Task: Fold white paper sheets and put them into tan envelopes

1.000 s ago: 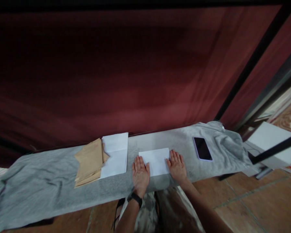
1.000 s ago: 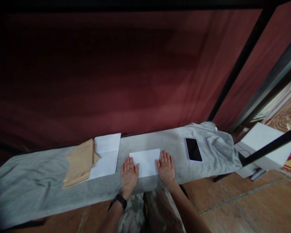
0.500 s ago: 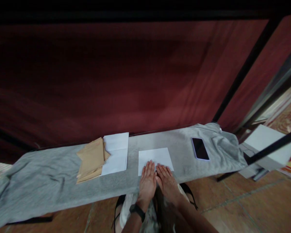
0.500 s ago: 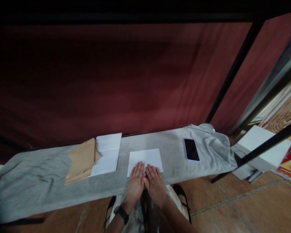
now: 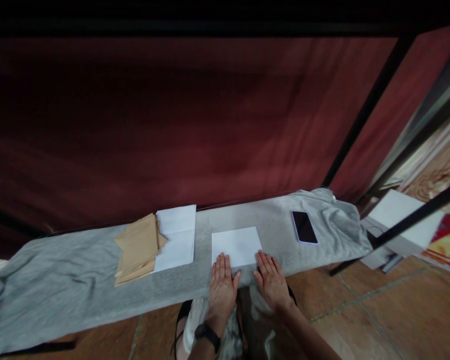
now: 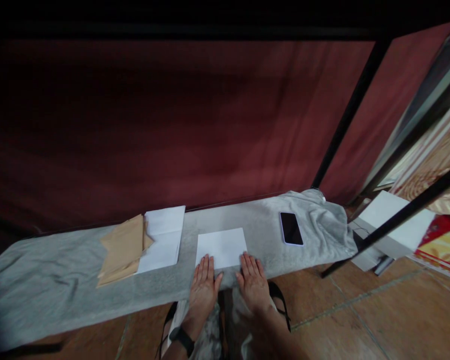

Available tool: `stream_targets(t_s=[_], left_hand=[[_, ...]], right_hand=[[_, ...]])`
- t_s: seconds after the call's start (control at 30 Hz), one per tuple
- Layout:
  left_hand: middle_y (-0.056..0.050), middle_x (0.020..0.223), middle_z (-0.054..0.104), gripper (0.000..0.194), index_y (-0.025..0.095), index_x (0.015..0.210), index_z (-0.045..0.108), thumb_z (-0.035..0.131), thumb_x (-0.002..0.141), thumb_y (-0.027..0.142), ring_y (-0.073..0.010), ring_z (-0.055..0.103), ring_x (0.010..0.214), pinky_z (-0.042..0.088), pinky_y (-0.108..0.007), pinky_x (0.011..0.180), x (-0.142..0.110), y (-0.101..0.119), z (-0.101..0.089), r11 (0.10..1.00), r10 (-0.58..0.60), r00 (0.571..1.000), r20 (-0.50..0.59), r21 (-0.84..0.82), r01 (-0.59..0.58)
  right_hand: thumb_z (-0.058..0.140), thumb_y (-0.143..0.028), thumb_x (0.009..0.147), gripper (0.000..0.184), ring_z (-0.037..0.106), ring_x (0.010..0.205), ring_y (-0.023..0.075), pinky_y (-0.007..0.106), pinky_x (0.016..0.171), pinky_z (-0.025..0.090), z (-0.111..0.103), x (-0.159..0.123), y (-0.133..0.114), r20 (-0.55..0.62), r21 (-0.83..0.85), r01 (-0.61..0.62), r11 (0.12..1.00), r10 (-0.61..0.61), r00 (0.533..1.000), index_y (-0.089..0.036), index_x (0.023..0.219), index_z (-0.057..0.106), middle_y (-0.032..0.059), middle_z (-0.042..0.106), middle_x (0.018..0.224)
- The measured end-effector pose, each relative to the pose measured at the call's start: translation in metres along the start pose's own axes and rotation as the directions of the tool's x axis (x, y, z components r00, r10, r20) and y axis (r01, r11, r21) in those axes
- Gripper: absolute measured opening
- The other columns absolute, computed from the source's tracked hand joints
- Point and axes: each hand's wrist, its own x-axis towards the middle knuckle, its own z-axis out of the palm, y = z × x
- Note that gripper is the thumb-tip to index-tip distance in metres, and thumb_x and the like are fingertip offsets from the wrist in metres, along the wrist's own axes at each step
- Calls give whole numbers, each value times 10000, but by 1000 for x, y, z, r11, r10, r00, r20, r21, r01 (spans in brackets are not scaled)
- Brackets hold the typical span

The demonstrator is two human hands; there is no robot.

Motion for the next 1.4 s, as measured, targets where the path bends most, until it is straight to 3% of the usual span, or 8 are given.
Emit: stream_targets(t_s=[0.17, 0.3, 0.53, 0.67, 0.9, 1.17, 1.27, 1.4], left_hand=[[-216, 1571, 417, 629, 69, 1570, 297, 356, 1038, 401, -301, 368, 1485, 376, -510, 1188, -6, -1, 1, 999, -52, 998, -29, -17, 52], [-220, 1582, 396, 596, 45, 1547, 345, 323, 1037, 354, -311, 331, 1502, 350, -520, 1202, -1, 11, -3, 997, -75, 997, 14, -9, 75], [-107, 1600, 402, 565, 165, 1563, 352, 345, 1011, 281, -256, 344, 1500, 347, -524, 1212, 18, 54, 0, 989, 106, 987, 122, -111, -93], [-103, 1607, 387, 551, 153, 1549, 381, 340, 1016, 286, -235, 325, 1509, 310, -483, 1238, 29, 66, 5, 986, 117, 982, 147, -137, -97], [-157, 1605, 378, 590, 98, 1548, 370, 327, 1027, 373, -258, 320, 1510, 319, -482, 1225, 47, 41, 12, 997, 9, 985, 172, -83, 6], [-178, 1585, 408, 566, 72, 1528, 401, 312, 1033, 332, -262, 337, 1503, 301, -465, 1229, 39, 5, 8, 994, -104, 994, 40, -22, 105], [-194, 1577, 414, 559, 54, 1518, 411, 311, 1032, 311, -278, 362, 1490, 301, -481, 1226, 37, 3, 7, 993, -113, 994, 4, -15, 113], [-202, 1569, 422, 563, 51, 1522, 403, 317, 1029, 308, -287, 372, 1485, 326, -496, 1210, 37, 4, 7, 995, -97, 995, -6, -14, 97]], right_hand=[[327, -409, 1068, 555, 458, 1420, 261, 461, 1199, 293, 0, -4, 9, -9, -10, -6, 1000, 6, 1000, -139, 1548, 398, 125, 489, 1544], [332, -409, 1066, 568, 452, 1426, 266, 472, 1207, 278, 1, -4, 8, -1, -10, -14, 1000, 14, 1000, -136, 1563, 368, 135, 469, 1556], [308, -354, 1062, 531, 433, 1442, 270, 477, 1214, 262, -2, -3, 7, 63, -34, -17, 999, 20, 998, -141, 1533, 429, 120, 454, 1569], [295, -267, 1046, 527, 418, 1452, 261, 479, 1223, 249, -3, -4, 8, 68, -36, 2, 999, 1, 998, -142, 1544, 413, 116, 468, 1560], [341, -336, 1051, 544, 421, 1448, 276, 477, 1216, 263, -6, -3, 6, 58, -24, -27, 999, 28, 998, -111, 1543, 403, 129, 442, 1575], [329, -396, 1063, 558, 444, 1433, 295, 496, 1213, 266, -6, 0, 2, 57, -4, -70, 998, 70, 996, -140, 1555, 391, 135, 448, 1568], [322, -385, 1063, 553, 427, 1445, 312, 534, 1212, 253, -7, 15, -9, 76, 17, -134, 991, 133, 988, -128, 1545, 407, 148, 445, 1566], [307, -356, 1069, 528, 376, 1480, 269, 481, 1231, 249, -2, 55, -34, 106, 120, -66, 991, 54, 993, -118, 1520, 442, 114, 410, 1592]])
